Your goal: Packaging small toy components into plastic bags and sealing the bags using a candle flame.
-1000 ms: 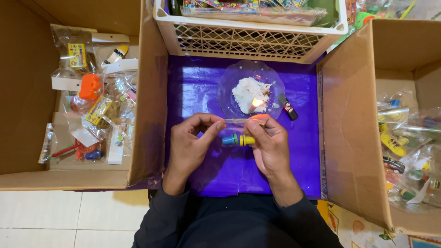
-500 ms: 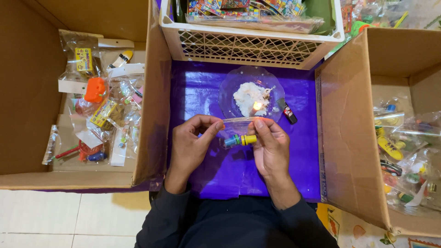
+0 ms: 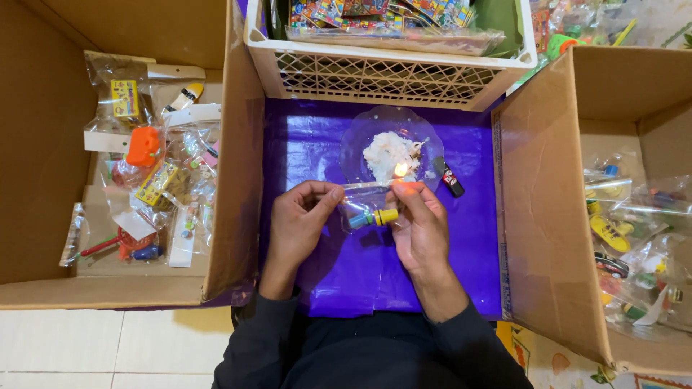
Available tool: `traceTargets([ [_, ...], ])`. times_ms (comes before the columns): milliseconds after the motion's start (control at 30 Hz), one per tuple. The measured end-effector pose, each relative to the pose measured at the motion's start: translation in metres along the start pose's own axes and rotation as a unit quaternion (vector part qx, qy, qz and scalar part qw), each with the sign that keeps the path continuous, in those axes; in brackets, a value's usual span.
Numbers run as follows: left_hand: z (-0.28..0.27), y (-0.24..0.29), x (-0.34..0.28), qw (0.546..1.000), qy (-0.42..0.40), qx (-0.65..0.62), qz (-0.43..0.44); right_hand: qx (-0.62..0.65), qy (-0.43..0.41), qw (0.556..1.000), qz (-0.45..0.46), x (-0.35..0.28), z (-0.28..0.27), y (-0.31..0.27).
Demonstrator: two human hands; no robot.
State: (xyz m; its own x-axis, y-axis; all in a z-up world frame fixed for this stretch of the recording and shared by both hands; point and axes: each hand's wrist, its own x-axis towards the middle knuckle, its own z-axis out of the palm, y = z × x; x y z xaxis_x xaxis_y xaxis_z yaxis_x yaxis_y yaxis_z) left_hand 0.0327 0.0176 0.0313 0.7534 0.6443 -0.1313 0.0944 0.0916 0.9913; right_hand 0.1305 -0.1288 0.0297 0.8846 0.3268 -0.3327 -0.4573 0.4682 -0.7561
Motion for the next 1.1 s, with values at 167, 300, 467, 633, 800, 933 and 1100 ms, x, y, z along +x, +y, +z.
traceTargets([
  [167,-0.003,-0.002,0.003,1.000,-0.001,-0.013,-0.014,-0.025,0.001,1.000,0.011,0.004,0.003,-0.003],
  [300,-0.001,0.020,-0.001,0.999,-0.013,-0.041,-0.017,-0.035,0.008,0.999,0.027,0.010,0.001,0.001],
  [467,-0.001,0.012,0.003,0.997,-0.021,-0.065,-0.019,-0.037,0.005,0.999,0.037,0.011,0.003,-0.004],
  [633,0.001,0.009,0.007,0.995,-0.027,-0.096,-0.017,-0.051,0.000,0.998,0.041,0.015,-0.002,-0.005],
  [800,0.006,0.000,0.011,0.991,-0.018,-0.129,-0.020,-0.044,-0.013,0.998,0.034,0.021,-0.008,-0.004],
  [933,0.011,0.002,0.014,0.991,-0.016,-0.133,-0.026,-0.040,-0.017,0.999,0.032,0.025,-0.014,-0.006],
  [1100,0.018,0.003,0.015,0.990,-0.017,-0.135,-0.036,-0.044,-0.011,0.998,0.032,0.030,-0.021,-0.009],
])
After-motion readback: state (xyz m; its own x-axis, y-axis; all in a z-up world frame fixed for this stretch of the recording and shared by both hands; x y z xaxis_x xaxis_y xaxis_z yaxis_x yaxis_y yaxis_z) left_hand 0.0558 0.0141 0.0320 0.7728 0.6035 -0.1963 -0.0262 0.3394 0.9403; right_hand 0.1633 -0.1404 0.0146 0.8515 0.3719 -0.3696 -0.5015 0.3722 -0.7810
